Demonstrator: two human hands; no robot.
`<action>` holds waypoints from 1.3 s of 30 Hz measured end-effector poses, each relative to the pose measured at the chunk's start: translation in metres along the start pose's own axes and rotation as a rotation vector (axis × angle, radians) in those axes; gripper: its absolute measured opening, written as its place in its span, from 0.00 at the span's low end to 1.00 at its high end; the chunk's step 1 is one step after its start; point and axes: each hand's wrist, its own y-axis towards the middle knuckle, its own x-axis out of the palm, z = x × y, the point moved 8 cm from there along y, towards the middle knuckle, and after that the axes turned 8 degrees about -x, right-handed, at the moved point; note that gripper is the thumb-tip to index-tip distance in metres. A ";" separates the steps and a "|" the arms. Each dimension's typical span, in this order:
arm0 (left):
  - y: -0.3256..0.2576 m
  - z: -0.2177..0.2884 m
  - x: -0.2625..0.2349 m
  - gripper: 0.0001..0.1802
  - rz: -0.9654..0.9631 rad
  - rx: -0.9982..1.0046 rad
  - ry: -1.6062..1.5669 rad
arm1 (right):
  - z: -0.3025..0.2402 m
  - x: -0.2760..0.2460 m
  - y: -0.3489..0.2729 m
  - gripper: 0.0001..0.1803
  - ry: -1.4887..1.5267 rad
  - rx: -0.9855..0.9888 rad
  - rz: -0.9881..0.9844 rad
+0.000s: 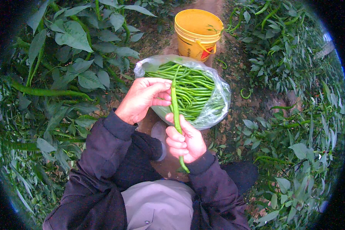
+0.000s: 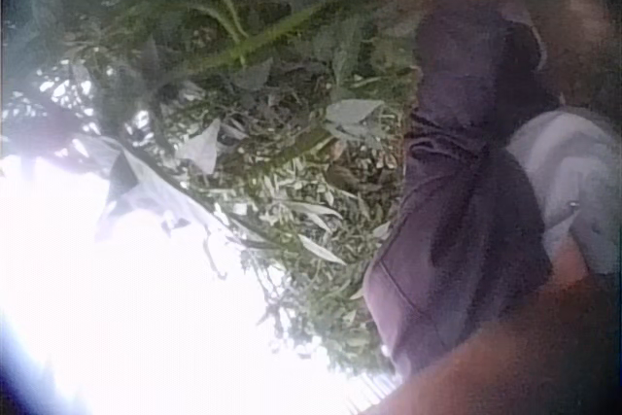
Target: The person harvests green chili peppers from plants in a greenhouse, placing them into a plastic bag. They repeatedly reach into the foliage, pull peppers from the stems, and add them to the bag.
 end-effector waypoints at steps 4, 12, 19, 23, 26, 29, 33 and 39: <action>-0.001 0.009 0.007 0.17 0.003 0.197 0.261 | -0.009 -0.006 -0.002 0.21 -0.245 -0.109 0.153; -0.037 0.050 -0.007 0.25 0.438 0.555 0.664 | -0.114 0.125 -0.017 0.10 -1.585 -1.312 0.137; -0.049 0.078 -0.019 0.18 0.620 0.645 0.630 | -0.264 0.257 0.073 0.11 -2.053 -2.256 -0.183; -0.046 0.079 -0.024 0.19 0.613 0.632 0.645 | -0.340 0.122 0.136 0.51 -2.636 -1.186 0.594; -0.049 0.077 -0.025 0.19 0.608 0.630 0.655 | -0.325 0.048 0.084 0.48 -2.401 -1.252 0.352; -0.051 0.075 -0.020 0.19 0.556 0.655 0.638 | -0.270 -0.025 0.019 0.31 -2.363 -1.053 0.358; -0.061 0.072 -0.010 0.19 0.498 0.703 0.662 | -0.171 -0.123 -0.082 0.25 -2.305 -0.489 0.607; -0.095 0.058 -0.020 0.20 0.535 0.736 0.660 | 0.013 -0.231 -0.142 0.38 -2.298 0.308 0.455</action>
